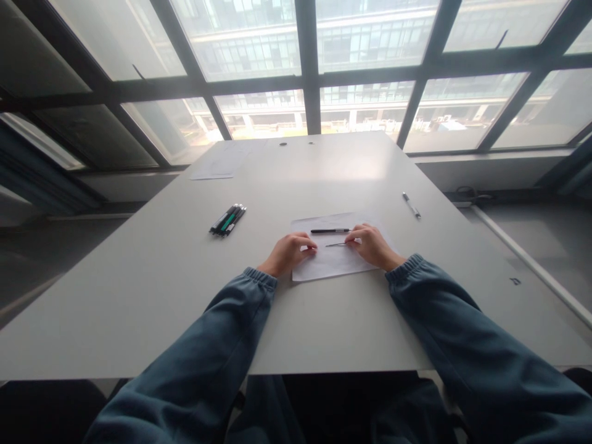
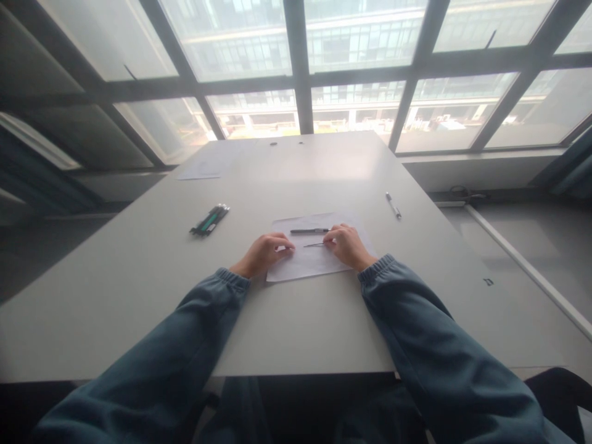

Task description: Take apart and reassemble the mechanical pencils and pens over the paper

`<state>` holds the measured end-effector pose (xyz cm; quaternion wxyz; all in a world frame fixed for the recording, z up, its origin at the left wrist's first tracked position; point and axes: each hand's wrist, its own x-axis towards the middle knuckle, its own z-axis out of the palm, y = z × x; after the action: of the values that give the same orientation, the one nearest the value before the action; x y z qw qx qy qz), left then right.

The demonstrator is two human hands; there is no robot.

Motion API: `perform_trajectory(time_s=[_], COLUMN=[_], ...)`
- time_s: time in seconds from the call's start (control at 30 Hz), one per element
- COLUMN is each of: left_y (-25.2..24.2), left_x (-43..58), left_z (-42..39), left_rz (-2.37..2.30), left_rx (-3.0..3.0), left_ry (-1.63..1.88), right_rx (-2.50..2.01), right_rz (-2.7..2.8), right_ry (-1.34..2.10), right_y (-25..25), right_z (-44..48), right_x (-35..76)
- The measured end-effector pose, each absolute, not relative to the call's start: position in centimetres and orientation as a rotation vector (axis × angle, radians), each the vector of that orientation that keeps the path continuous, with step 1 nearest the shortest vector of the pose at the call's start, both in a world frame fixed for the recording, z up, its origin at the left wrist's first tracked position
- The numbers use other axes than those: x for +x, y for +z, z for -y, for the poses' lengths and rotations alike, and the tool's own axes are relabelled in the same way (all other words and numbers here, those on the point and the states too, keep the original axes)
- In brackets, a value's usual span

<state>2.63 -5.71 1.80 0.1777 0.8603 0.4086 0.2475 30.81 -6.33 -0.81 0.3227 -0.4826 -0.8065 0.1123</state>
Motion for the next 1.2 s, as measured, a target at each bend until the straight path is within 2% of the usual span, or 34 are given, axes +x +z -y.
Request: perform_trajectory(time_s=[0.27, 0.6, 1.2], left_y=[1.6, 2.2, 1.7], left_x=[2.6, 1.7, 1.6], left_z=[5.8, 5.6, 5.2], left_rz=[-1.177, -1.257, -1.257], left_rx=[2.466, 2.548, 2.509], left_ry=[0.705, 0.925, 0.815], right_rx=[-1.261, -1.26, -1.298], right_rz=[2.145, 2.014, 2.073], right_ry=[0.248, 0.143, 0.208], right_y=[-0.3, 0.5, 0.3], right_z=[6.6, 6.8, 7.1], right_x=[30.7, 30.4, 31.0])
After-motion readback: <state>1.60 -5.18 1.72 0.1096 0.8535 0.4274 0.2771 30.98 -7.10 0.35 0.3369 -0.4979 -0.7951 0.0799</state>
